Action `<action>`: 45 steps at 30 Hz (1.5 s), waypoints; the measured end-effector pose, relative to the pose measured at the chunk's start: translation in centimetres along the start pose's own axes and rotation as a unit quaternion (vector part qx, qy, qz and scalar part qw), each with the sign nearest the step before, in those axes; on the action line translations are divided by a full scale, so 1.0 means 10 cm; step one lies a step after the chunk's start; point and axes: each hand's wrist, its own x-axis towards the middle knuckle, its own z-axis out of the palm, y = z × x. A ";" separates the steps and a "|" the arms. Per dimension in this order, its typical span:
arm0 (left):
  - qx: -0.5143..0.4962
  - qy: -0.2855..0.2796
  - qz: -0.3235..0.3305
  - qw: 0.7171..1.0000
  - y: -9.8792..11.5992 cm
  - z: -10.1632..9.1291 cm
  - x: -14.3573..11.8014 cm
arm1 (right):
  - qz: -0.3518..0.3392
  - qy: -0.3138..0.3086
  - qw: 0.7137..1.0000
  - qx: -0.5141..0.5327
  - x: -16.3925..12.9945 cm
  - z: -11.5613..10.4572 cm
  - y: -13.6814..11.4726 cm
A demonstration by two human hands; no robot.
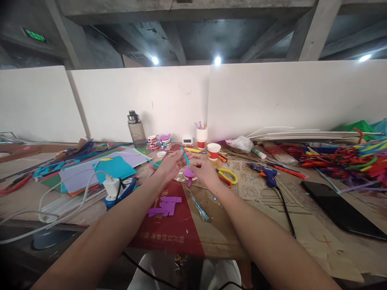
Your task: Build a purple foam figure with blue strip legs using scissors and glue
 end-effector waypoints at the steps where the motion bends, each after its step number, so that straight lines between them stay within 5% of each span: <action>1: 0.001 0.001 0.001 1.000 0.00 0.00 0.00 | 0.002 0.006 1.000 0.002 0.00 0.00 0.00; 10: 0.024 -0.001 0.005 1.000 0.00 0.00 0.01 | -0.013 -0.004 1.000 0.002 -0.03 0.01 -0.08; 15: 0.027 0.018 0.006 0.999 0.07 -0.02 0.02 | -0.034 0.002 0.992 -0.124 0.02 -0.30 -0.18; 18: 0.020 0.027 -0.008 0.999 0.10 -0.03 0.03 | -0.030 0.045 0.938 -0.342 0.08 -0.55 -0.18; 21: 0.029 0.021 -0.021 0.999 0.10 -0.04 0.04 | 0.060 -0.037 0.855 -0.514 0.09 -0.69 -0.09; 24: 0.030 0.033 -0.015 0.999 0.07 -0.04 0.04 | 0.104 -0.098 0.830 -0.539 0.06 -0.68 0.02; 31: 0.042 0.040 0.003 0.998 0.03 -0.12 0.06 | 0.101 -0.105 0.855 -0.497 0.01 -0.55 0.10; 38: 0.045 0.044 0.008 0.998 0.05 -0.17 0.09 | 0.074 -0.011 0.897 -0.435 0.13 -0.60 0.06; 42: 0.056 0.038 0.003 0.998 0.05 -0.18 0.09 | 0.002 0.027 0.942 -0.335 0.13 -0.57 -0.03; 45: 0.068 0.031 0.002 0.997 0.05 -0.20 0.11 | -0.063 -0.011 0.984 -0.169 0.09 -0.50 -0.07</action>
